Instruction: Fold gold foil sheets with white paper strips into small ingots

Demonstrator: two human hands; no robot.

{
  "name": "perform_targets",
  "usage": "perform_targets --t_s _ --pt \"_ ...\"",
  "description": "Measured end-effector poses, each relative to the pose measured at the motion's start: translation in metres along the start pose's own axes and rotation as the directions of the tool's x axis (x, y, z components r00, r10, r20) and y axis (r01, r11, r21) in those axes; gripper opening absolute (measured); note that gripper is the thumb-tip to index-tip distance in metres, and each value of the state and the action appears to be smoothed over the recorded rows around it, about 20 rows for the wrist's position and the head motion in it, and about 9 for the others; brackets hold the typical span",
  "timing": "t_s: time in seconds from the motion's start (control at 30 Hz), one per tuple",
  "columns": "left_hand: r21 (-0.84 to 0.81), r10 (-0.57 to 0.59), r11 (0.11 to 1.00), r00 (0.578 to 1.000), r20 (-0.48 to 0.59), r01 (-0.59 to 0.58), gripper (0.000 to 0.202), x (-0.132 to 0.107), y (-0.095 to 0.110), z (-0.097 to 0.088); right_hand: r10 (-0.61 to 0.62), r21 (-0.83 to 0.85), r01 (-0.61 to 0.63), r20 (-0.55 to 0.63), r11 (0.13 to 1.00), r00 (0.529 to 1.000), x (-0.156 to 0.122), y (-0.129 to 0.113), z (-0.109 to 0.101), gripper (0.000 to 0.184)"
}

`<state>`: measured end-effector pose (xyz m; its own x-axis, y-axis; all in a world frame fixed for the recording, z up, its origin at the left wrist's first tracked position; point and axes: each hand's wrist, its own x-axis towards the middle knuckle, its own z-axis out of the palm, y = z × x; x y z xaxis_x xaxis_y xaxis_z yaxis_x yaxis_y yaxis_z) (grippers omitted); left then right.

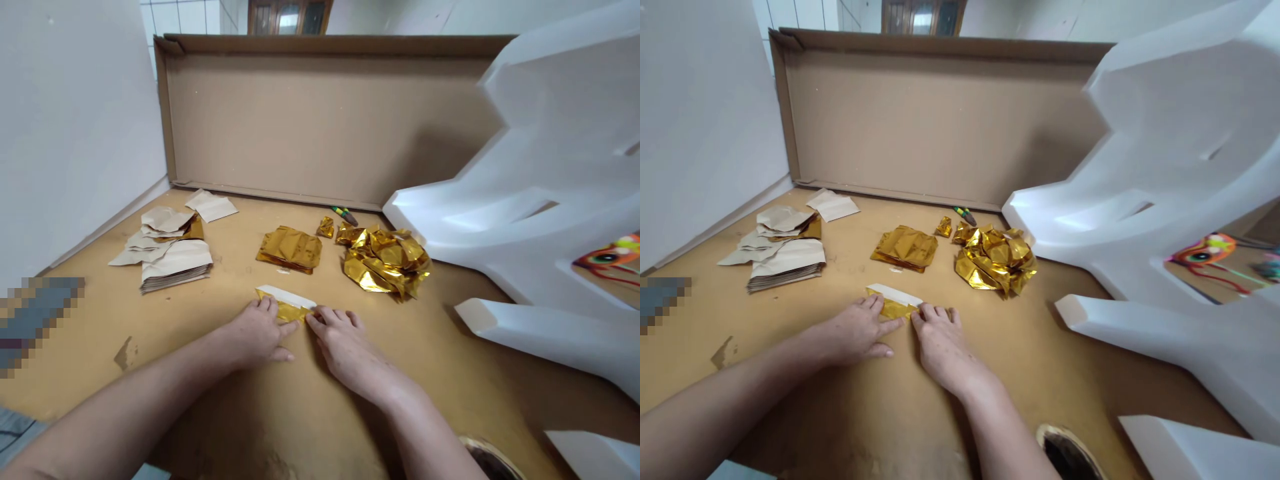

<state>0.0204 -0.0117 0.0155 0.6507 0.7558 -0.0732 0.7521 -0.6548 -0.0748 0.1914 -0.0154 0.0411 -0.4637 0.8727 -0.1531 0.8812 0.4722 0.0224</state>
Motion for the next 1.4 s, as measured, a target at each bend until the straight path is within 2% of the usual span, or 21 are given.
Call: perform_targets --t_s 0.3,0.6,0.73,0.83,0.9,1.1,1.27,1.4 --pt "0.039 -0.018 0.999 1.000 -0.010 0.018 0.060 -0.002 0.003 0.001 0.102 -0.027 -0.102 0.007 0.994 0.995 0.000 0.007 0.001 0.055" --pt "0.027 -0.006 1.000 1.000 -0.021 0.007 0.059 -0.001 0.000 0.004 0.126 -0.014 -0.126 -0.015 0.992 0.992 0.001 0.009 -0.001 0.056" --pt "0.043 -0.015 0.999 1.000 -0.014 0.016 0.060 -0.001 0.001 0.003 0.044 0.041 -0.041 -0.076 0.998 0.996 0.000 0.008 0.001 0.053" --pt "0.035 -0.002 0.999 1.000 0.009 0.002 0.060 -0.001 0.001 0.001 -0.046 0.097 0.052 -0.061 0.994 0.997 -0.001 0.005 0.002 0.049" --pt "0.020 0.005 1.000 1.000 0.025 -0.006 0.060 -0.001 0.001 -0.001 -0.062 0.095 0.065 -0.039 0.993 0.997 -0.003 0.003 0.002 0.047" --pt "0.023 -0.015 1.000 1.000 0.021 0.015 0.059 -0.003 0.002 -0.005 0.035 0.021 -0.035 0.002 0.999 0.999 -0.005 0.003 -0.001 0.048" --pt "0.024 -0.021 1.000 1.000 -0.006 0.021 0.058 -0.003 0.002 0.000 0.117 -0.029 -0.117 0.000 0.993 0.993 -0.003 0.010 -0.002 0.050" --pt "-0.007 -0.022 1.000 1.000 -0.019 0.022 0.058 -0.002 0.002 0.002 0.122 -0.022 -0.123 -0.032 0.992 0.992 -0.002 0.016 0.000 0.050"
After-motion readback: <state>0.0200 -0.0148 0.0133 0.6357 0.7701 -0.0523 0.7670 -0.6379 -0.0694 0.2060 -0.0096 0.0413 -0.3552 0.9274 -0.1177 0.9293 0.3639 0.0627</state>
